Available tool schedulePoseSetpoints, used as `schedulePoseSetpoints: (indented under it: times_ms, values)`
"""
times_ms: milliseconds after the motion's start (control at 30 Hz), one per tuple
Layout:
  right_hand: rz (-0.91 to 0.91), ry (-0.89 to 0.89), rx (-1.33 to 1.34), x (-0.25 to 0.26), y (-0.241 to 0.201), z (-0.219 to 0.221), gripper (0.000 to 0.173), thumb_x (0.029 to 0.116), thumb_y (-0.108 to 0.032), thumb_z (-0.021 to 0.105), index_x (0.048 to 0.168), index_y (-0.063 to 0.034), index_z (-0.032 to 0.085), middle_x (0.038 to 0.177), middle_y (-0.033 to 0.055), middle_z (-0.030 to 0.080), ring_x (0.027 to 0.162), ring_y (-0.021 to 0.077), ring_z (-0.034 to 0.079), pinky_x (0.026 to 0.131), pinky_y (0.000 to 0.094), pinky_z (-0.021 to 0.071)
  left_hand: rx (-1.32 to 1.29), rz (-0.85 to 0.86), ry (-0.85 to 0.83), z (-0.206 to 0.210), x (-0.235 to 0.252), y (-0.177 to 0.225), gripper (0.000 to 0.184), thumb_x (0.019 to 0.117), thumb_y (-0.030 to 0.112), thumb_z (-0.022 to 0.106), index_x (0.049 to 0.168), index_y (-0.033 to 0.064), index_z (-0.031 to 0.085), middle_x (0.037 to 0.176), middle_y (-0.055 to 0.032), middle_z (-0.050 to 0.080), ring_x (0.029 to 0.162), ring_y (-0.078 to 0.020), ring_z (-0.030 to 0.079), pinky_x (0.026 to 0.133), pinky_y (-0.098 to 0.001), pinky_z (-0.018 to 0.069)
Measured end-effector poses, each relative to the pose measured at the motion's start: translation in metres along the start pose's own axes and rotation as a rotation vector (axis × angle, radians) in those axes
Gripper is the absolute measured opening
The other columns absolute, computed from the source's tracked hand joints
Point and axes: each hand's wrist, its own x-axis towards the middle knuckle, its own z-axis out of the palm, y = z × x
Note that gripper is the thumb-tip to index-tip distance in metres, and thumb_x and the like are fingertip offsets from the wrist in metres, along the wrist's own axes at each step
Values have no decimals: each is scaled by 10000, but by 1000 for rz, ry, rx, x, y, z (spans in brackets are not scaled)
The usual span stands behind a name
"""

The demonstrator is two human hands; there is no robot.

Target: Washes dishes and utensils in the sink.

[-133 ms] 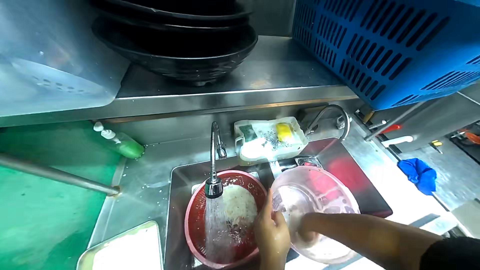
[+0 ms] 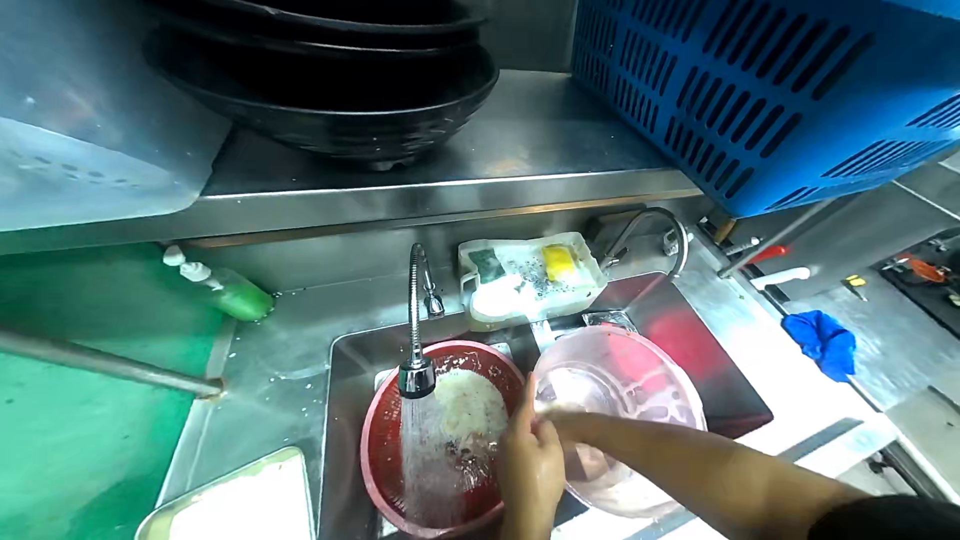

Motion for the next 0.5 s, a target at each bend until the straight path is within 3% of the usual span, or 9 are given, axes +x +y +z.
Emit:
schedulePoseSetpoints:
  times_ms: [33,67,100,200,267,333,400,467,500]
  values:
    - [71,-100,89,46,34,12,381,1068,-120,462,1328,141,560,1380,334,560,1285,431,553,1079,496,442,35,-25,-26,-3,0,0,617,944,87,562,1540,234,497,1257,-63,719,1008,-221,725,884,-515,578]
    - [55,-64,95,81,79,34,410,1032,-157,511,1297,147,578,1329,376,576,1234,504,576,1015,622,477,63,-51,-40,-5,0,-1,637,940,98,563,1552,255,477,1251,-59,723,996,-225,728,876,-521,577]
    - [216,-40,93,96,95,48,430,1027,-172,528,1350,110,563,1382,352,552,1289,503,537,1059,661,429,83,-69,-37,-7,0,-2,653,928,102,562,1555,263,472,1226,-61,729,972,-230,728,859,-525,576]
    - [485,-223,21,67,61,43,437,1041,-184,532,1392,76,543,1439,304,532,1352,443,508,1124,609,375,63,-61,14,-7,0,-7,640,917,90,562,1537,239,502,1210,-74,736,970,-238,731,851,-525,579]
    - [380,-357,6,45,29,39,426,1040,-207,558,1312,119,597,1369,338,574,1285,466,557,1080,600,413,24,-40,33,-3,-1,-8,631,912,77,546,1526,219,516,1209,-81,735,990,-237,729,861,-521,580]
    - [271,-285,25,52,9,46,390,1058,-183,531,1297,116,603,1343,352,574,1253,496,552,1061,629,398,24,-51,-14,-4,2,-3,633,929,81,536,1542,232,493,1259,-81,718,1041,-246,719,895,-530,565]
    - [-3,-69,-50,103,58,75,371,1013,-192,578,1184,128,652,1185,405,624,1080,581,612,857,716,487,52,-69,-64,-7,4,-4,630,949,104,544,1555,258,471,1271,-61,714,1040,-231,720,904,-517,571]
    - [300,-58,-67,142,95,84,423,988,-224,622,1313,48,613,1408,335,521,1331,534,466,1052,717,396,82,-64,-86,-10,5,-5,648,937,104,545,1559,268,464,1249,-60,721,1002,-224,724,882,-508,576]
    - [457,-70,-60,145,110,86,446,962,-215,641,1319,49,606,1441,307,503,1368,503,441,1089,696,374,85,-58,-81,-10,5,-6,656,928,103,547,1557,269,467,1256,-55,718,1007,-217,722,883,-506,576]
